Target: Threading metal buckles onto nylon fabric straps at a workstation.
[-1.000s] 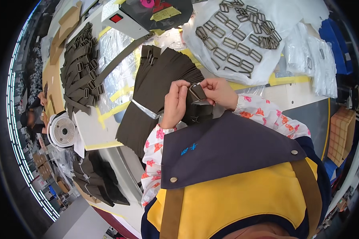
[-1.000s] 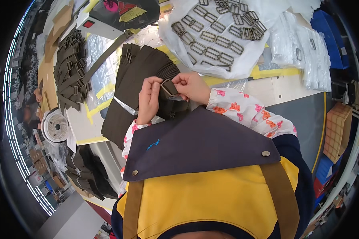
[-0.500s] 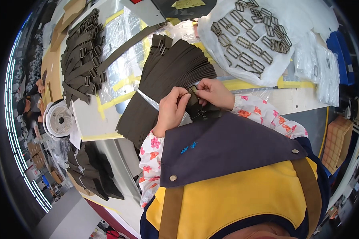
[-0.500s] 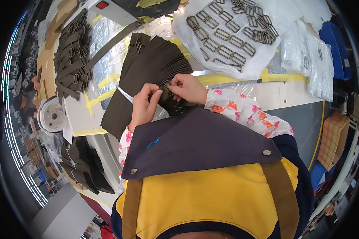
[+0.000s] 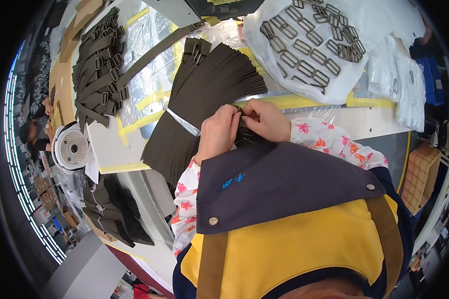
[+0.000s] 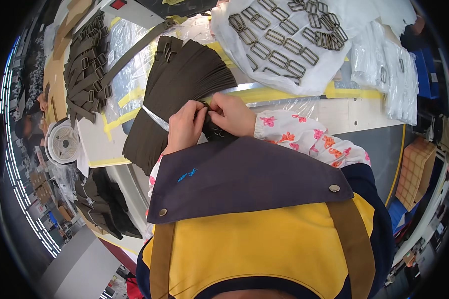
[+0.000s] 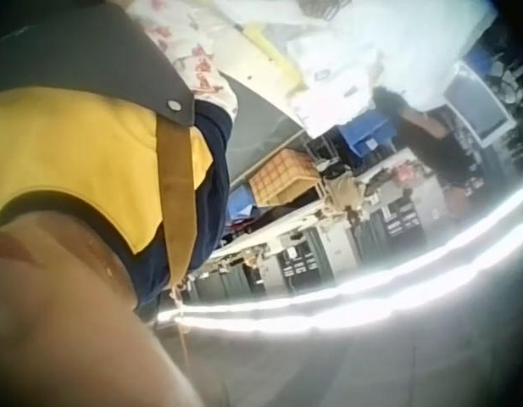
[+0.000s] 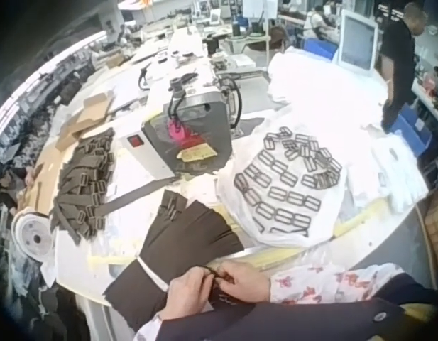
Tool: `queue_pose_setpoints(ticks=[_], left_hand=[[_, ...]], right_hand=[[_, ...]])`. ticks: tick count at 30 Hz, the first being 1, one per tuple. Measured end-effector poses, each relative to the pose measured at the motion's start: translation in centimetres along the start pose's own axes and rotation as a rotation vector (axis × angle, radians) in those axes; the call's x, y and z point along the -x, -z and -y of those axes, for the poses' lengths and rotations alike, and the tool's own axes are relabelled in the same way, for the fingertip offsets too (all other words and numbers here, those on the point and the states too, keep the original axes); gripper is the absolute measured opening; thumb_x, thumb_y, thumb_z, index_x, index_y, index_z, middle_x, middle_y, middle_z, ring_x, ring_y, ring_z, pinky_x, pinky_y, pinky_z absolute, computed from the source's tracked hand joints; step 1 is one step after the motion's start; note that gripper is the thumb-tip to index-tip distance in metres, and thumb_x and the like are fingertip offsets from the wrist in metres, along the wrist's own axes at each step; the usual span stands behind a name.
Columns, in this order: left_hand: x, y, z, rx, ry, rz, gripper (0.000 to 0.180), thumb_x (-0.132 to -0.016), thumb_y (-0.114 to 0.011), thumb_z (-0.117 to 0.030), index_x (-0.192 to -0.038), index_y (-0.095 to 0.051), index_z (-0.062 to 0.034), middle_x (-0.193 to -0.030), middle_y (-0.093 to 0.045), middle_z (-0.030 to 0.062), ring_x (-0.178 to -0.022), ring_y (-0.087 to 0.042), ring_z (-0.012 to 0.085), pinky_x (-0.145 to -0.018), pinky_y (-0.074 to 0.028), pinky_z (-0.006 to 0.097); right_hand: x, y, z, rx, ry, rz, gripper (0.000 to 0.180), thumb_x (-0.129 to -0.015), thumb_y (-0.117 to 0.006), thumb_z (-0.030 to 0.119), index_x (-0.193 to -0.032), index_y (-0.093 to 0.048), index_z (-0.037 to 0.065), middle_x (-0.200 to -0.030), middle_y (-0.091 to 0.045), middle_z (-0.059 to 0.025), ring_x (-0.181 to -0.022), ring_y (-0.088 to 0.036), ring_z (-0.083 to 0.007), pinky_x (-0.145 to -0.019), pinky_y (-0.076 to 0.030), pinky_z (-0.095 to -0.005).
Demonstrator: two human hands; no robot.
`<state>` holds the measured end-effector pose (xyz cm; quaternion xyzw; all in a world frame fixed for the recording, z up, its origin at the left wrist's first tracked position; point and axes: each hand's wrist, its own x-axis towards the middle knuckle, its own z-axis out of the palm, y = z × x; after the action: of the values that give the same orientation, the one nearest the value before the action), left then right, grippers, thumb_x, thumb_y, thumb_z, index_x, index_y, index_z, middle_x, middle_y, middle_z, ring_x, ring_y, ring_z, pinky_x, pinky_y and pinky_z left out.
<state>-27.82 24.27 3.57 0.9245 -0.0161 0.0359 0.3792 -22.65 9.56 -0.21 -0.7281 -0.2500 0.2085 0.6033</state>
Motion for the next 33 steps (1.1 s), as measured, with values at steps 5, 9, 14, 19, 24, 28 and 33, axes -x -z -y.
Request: queue_pose_setpoints(ticks=[5,9,14,19,24,28,33], left_hand=[[-0.4,0.6,0.1,0.216,0.167,0.1,0.016,-0.076,-0.06,-0.009,-0.088,-0.053,-0.0012,-0.071,-0.056,0.0125,-0.061,-0.056,0.0302,-0.054,-0.044,0.034],[-0.4,-0.8,0.8,0.284,0.086,0.004,0.021,-0.074,-0.064,-0.012,-0.091,-0.055,-0.0015,-0.078,-0.056,0.0106,-0.061,-0.056,0.0241,-0.054,-0.044,0.03],[-0.7,-1.9,-0.6,-0.319,-0.241,-0.147,0.028,-0.069,-0.068,-0.029,-0.06,-0.053,-0.006,-0.057,-0.051,0.0046,-0.05,-0.047,0.0208,-0.046,-0.038,0.032],[-0.3,-3.9,-0.1,-0.289,-0.461,0.049,0.027,-0.071,-0.064,-0.027,-0.056,-0.053,-0.0084,-0.055,-0.053,0.0043,-0.05,-0.049,0.0234,-0.046,-0.038,0.034],[-0.3,-3.8,-0.3,-0.059,-0.169,-0.112,0.013,-0.077,-0.056,-0.012,-0.089,-0.058,-0.0085,-0.075,-0.055,0.0078,-0.061,-0.057,0.0314,-0.051,-0.045,0.039],[-0.2,-4.3,0.1,-0.302,-0.101,-0.192,0.023,-0.077,-0.054,-0.007,-0.099,-0.057,-0.0098,-0.083,-0.053,0.007,-0.056,-0.057,0.0265,-0.048,-0.045,0.037],[-0.6,-4.1,-0.3,-0.386,-0.081,-0.236,0.02,-0.075,-0.053,-0.006,-0.094,-0.058,-0.0094,-0.08,-0.051,0.0052,-0.056,-0.056,0.0208,-0.047,-0.045,0.034]], right_hand=[[0.5,0.5,-0.4,-0.384,-0.187,0.061,0.015,-0.073,-0.06,0.006,-0.078,-0.047,0.0,-0.064,-0.055,-0.0082,-0.057,-0.055,-0.0139,-0.05,-0.042,-0.0264],[0.4,1.2,0.3,-0.74,-0.376,0.184,0.015,-0.072,-0.059,0.002,-0.08,-0.045,0.002,-0.066,-0.053,-0.0036,-0.055,-0.051,-0.0072,-0.049,-0.04,-0.0208],[2.4,3.4,-0.2,-0.476,-0.263,0.092,0.015,-0.07,-0.059,0.002,-0.078,-0.046,0.002,-0.065,-0.052,-0.002,-0.053,-0.049,-0.0073,-0.049,-0.039,-0.0199],[3.4,6.9,1.2,0.046,-0.116,0.012,0.008,-0.072,-0.058,0.004,-0.077,-0.051,0.003,-0.065,-0.053,-0.0041,-0.055,-0.051,-0.0107,-0.05,-0.041,-0.0241],[0.1,12.2,-1.2,0.662,0.15,-0.25,0.009,-0.073,-0.058,0.009,-0.078,-0.053,0.005,-0.073,-0.055,-0.0083,-0.064,-0.056,-0.0251,-0.056,-0.045,-0.0329],[-0.5,12.2,-2.6,0.909,0.145,-0.163,0.011,-0.071,-0.059,0.012,-0.078,-0.052,0.006,-0.076,-0.055,-0.0081,-0.069,-0.057,-0.0276,-0.058,-0.045,-0.0383],[-1.0,12.0,-1.8,0.963,0.056,-0.109,0.01,-0.07,-0.058,0.01,-0.077,-0.052,0.006,-0.074,-0.056,-0.0077,-0.069,-0.057,-0.0274,-0.057,-0.045,-0.038]])
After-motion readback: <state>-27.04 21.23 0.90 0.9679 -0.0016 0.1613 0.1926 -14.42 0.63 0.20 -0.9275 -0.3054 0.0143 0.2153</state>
